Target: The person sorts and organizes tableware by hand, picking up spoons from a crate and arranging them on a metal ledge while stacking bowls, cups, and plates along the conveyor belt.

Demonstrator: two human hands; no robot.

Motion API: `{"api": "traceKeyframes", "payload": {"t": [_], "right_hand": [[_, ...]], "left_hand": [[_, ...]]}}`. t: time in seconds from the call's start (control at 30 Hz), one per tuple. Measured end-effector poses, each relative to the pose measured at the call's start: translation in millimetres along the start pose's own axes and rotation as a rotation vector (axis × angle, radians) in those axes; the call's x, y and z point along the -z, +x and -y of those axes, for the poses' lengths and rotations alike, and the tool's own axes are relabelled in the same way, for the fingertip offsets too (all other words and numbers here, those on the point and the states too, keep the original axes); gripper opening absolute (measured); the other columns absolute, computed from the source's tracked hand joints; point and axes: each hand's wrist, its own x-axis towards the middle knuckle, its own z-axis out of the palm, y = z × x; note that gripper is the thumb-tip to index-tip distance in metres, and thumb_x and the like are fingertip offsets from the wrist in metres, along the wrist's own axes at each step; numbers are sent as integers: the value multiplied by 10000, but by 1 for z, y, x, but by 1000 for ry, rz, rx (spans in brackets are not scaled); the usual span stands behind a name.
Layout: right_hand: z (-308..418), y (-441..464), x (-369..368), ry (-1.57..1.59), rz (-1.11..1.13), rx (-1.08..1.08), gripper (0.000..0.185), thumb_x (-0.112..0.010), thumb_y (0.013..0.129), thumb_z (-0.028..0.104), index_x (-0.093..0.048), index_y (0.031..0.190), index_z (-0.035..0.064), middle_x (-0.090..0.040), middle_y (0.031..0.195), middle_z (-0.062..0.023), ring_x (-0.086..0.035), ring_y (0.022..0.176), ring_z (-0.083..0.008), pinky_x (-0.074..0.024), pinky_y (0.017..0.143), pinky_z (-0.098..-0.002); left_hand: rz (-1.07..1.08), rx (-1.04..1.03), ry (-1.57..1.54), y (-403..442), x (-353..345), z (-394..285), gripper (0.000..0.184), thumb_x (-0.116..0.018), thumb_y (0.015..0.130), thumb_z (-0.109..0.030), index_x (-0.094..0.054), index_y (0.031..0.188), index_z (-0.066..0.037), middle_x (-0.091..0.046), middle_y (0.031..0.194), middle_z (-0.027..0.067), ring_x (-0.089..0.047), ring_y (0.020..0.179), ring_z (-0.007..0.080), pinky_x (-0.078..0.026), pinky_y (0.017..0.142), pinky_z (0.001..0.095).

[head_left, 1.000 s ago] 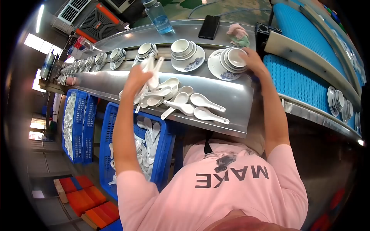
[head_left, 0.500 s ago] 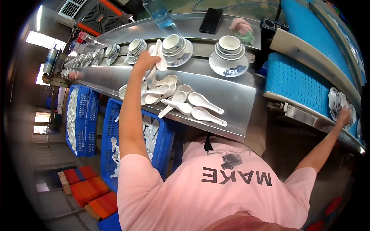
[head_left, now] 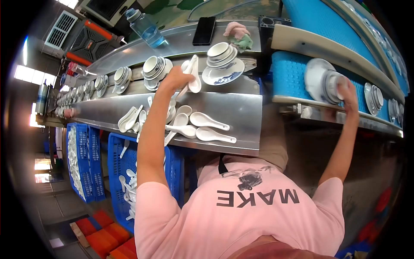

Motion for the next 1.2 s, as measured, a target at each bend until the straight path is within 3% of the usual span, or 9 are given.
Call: {"api": "traceKeyframes", "payload": {"t": [0.27, 0.43, 0.53, 0.77, 0.9, 1.03, 1.1, 1.17, 1.2], "right_hand": [[56, 11, -223, 104, 166, 257, 324, -566, 649, 49, -596, 966, -9, -619, 869, -70, -569, 799, -144, -451, 740, -268], [43, 31, -309, -220, 20, 199, 324, -485, 652, 60, -581, 959, 19, -599, 921, -230, -566, 918, -366, -433, 817, -382], [45, 41, -311, -236, 127, 262, 258, -516, 757, 174, -589, 952, 21, -604, 937, -207, -569, 908, -346, -433, 806, -382], [53, 27, -155, -199, -46, 334, 268, -570, 826, 197, -610, 1051, 58, -635, 932, -60, -582, 856, -147, -452, 779, -261], [-23, 67, 14, -681, -656, 455, 276, -545, 812, 158, -604, 1068, 73, -631, 993, -118, -615, 876, -231, -477, 792, -325], [-43, 52, 117, -1207, -1072, -49, 451, -485, 799, 370, -545, 1147, 91, -564, 1088, -187, -528, 1004, -362, -399, 850, -453], [-122, 85, 215, -1075, -813, -347, 607, -558, 746, 482, -539, 1110, -3, -589, 1006, -229, -542, 948, -421, -410, 819, -465], [-160, 95, 244, -451, -771, -363, 548, -652, 677, 386, -584, 990, -58, -598, 864, -168, -579, 713, -241, -440, 579, -385], [-129, 71, 220, -496, -640, -336, 485, -664, 670, 326, -589, 966, -51, -582, 791, -113, -523, 599, -184, -408, 489, -361]], "left_hand": [[-142, 21, -24, 30, 11, 61, 462, -651, 553, -172, -592, 933, 83, -621, 840, 185, -613, 725, 246, -481, 667, 322], [-87, 27, -250, 22, 15, 56, 373, -639, 616, -98, -567, 950, 53, -607, 819, 127, -598, 684, 213, -489, 606, 316], [-91, 21, -402, 31, 19, 72, 292, -629, 654, -74, -577, 910, 57, -611, 773, 144, -607, 620, 227, -497, 528, 329], [-199, 42, -636, 18, 43, 101, 223, -618, 676, -79, -546, 844, 49, -581, 660, 128, -586, 541, 222, -493, 489, 322], [-150, 76, -836, 4, 50, 91, 200, -621, 706, -77, -563, 869, 23, -594, 728, 122, -598, 602, 215, -510, 554, 318], [-41, -7, -718, 2, 41, 73, 192, -640, 736, -162, -595, 834, -3, -599, 708, 77, -573, 616, 163, -448, 572, 278], [-19, -30, -605, 1, 30, 59, 202, -636, 746, -219, -607, 786, -23, -601, 688, 61, -556, 619, 143, -418, 587, 269], [25, -55, -555, 2, 21, 53, 226, -652, 737, -253, -609, 774, -33, -602, 688, 55, -555, 633, 143, -416, 606, 273], [32, -58, -536, 5, 17, 53, 239, -649, 740, -249, -603, 821, -29, -604, 706, 57, -555, 629, 146, -415, 605, 273]]}}
